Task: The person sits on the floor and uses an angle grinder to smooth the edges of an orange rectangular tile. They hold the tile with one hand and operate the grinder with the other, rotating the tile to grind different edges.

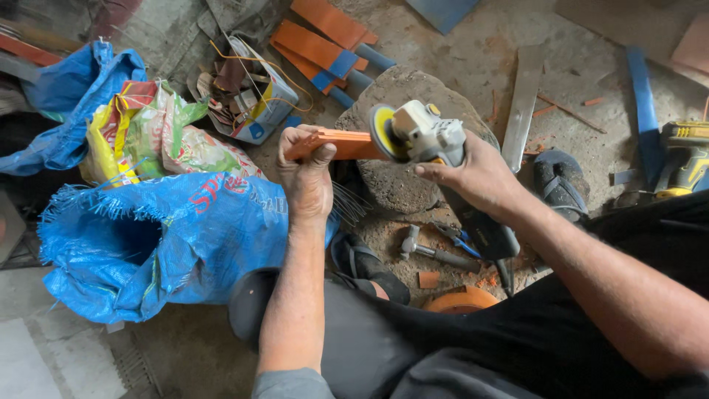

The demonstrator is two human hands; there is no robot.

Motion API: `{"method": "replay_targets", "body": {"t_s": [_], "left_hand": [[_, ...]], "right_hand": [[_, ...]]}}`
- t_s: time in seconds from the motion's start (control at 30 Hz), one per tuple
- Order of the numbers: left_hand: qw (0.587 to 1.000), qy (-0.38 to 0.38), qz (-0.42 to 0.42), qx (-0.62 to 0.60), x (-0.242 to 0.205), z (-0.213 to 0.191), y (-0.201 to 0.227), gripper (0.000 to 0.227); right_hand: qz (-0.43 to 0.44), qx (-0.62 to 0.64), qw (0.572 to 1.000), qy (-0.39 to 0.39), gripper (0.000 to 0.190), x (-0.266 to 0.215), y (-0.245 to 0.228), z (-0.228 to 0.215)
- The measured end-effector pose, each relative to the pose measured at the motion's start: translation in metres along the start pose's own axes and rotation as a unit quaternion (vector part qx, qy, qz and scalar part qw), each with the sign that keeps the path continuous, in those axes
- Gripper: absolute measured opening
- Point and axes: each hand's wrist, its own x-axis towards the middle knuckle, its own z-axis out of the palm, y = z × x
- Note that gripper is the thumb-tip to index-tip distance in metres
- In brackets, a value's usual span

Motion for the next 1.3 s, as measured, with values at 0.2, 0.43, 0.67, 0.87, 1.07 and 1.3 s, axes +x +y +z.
{"method": "replay_targets", "body": {"t_s": [0.2,0.43,0.67,0.87,1.07,1.3], "left_hand": [[1.000,0.012,-0.014,-0.024,0.003,-0.007,0.000,0.038],[0.999,-0.004,-0.012,-0.041,0.000,-0.011,0.004,0.040],[0.999,0.015,-0.005,-0.042,0.004,-0.014,0.001,0.042],[0.999,0.009,-0.002,-0.039,0.003,-0.011,0.005,0.042],[0.999,0.000,0.001,-0.037,0.001,-0.011,0.002,0.041],[1.000,-0.018,-0.007,-0.024,0.003,-0.003,0.005,0.038]], "right_hand": [[-0.013,0.020,1.000,-0.013,0.075,0.002,0.010,0.007],[0.025,0.054,0.998,0.014,0.065,0.017,0.035,0.007],[-0.022,0.057,0.998,-0.002,0.066,0.016,0.048,0.014],[0.067,0.054,0.996,0.032,0.061,0.027,0.050,0.009],[-0.009,0.041,0.999,0.016,0.065,0.022,0.053,0.014],[0.017,0.083,0.996,0.017,0.063,0.020,0.033,0.005]]}}
